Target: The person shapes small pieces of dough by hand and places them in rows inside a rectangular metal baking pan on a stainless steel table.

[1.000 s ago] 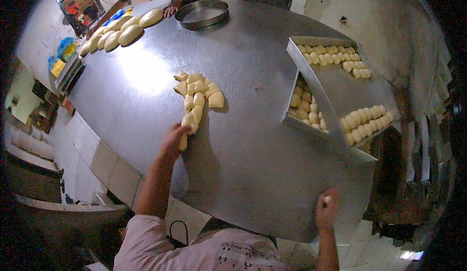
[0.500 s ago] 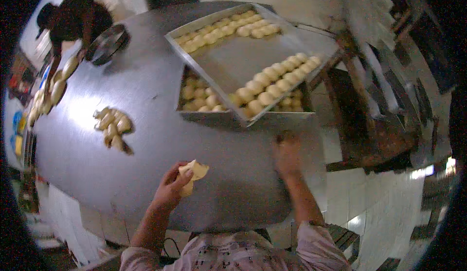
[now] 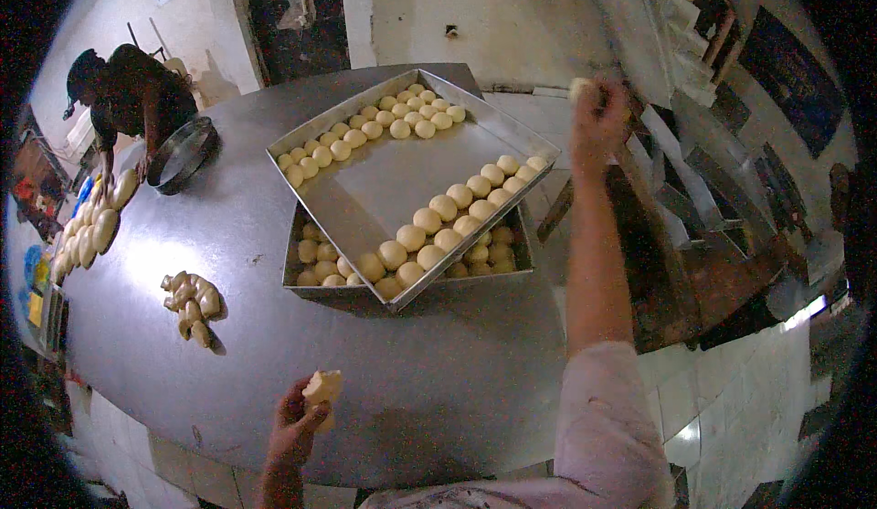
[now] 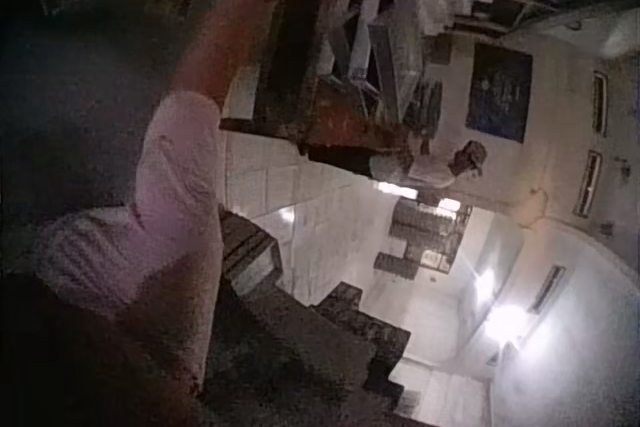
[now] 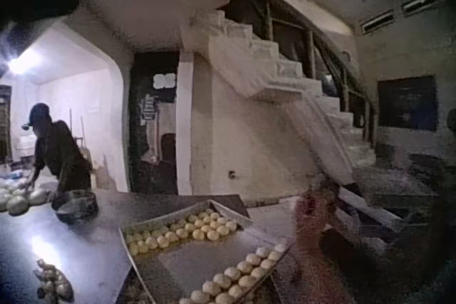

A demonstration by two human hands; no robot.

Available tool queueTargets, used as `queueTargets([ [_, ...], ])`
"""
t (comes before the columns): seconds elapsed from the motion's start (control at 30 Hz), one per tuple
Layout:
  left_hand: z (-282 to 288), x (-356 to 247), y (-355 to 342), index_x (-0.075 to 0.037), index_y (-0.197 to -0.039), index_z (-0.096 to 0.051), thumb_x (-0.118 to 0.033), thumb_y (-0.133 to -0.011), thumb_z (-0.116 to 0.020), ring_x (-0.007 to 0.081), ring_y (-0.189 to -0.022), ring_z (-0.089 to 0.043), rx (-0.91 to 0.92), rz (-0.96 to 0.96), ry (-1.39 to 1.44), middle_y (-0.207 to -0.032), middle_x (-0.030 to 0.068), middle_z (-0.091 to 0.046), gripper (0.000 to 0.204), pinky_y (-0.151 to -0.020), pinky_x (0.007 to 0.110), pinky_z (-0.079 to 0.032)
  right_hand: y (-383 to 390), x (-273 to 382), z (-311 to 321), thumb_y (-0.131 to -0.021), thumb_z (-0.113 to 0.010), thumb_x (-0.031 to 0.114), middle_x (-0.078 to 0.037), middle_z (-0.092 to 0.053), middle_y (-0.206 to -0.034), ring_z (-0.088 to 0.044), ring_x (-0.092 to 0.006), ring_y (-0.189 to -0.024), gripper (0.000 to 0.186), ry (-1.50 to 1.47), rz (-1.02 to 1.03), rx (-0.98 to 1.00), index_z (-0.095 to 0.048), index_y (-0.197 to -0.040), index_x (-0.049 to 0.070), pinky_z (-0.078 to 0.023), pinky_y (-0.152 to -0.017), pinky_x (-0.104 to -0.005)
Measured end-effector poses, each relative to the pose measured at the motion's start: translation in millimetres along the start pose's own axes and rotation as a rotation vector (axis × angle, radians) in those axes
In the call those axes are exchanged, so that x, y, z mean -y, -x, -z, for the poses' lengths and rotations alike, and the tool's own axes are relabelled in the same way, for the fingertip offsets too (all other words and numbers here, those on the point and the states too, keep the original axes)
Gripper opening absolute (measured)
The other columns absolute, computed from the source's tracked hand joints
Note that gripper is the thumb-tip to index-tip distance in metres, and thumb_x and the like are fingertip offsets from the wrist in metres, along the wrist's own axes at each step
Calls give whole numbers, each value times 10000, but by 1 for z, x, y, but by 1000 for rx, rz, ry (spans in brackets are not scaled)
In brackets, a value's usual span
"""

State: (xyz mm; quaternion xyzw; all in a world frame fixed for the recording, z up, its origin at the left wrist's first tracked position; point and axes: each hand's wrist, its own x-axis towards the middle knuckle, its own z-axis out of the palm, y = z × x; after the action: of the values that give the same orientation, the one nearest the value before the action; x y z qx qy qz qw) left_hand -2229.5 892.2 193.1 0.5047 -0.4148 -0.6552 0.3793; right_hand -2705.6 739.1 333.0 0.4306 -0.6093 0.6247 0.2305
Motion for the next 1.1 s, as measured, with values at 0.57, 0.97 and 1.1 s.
queueTargets([
  [0.57,86,8,-44,-39,-1084,-522,-134,-803,-582,209,-945,-542,362,-326,-591,-1006,64,-567,303,-817,343,-436,316,122,162,-817,-569,166,-113,-562,-1078,-506,-236,-1007,302,-232,-695,967,-562,-1099,57,-385,-880,-359],
  [0.97,138,15,-33,-15,-1227,-373,-57,-780,-560,307,-1086,-472,243,-80,130,-1153,154,-466,486,-973,424,-358,367,129,72,-805,-543,247,-181,-502,-1057,-436,-375,-1016,291,321,-55,921,-520,-963,3,-314,-908,-484],
  [1.1,168,13,-28,-83,-1085,-439,-57,-828,-546,265,-1046,-500,189,-56,229,-1054,96,-501,280,-914,419,-423,348,79,118,-760,-591,221,-165,-527,-960,-474,-350,-929,230,530,-3,833,-529,-881,34,-351,-845,-466],
])
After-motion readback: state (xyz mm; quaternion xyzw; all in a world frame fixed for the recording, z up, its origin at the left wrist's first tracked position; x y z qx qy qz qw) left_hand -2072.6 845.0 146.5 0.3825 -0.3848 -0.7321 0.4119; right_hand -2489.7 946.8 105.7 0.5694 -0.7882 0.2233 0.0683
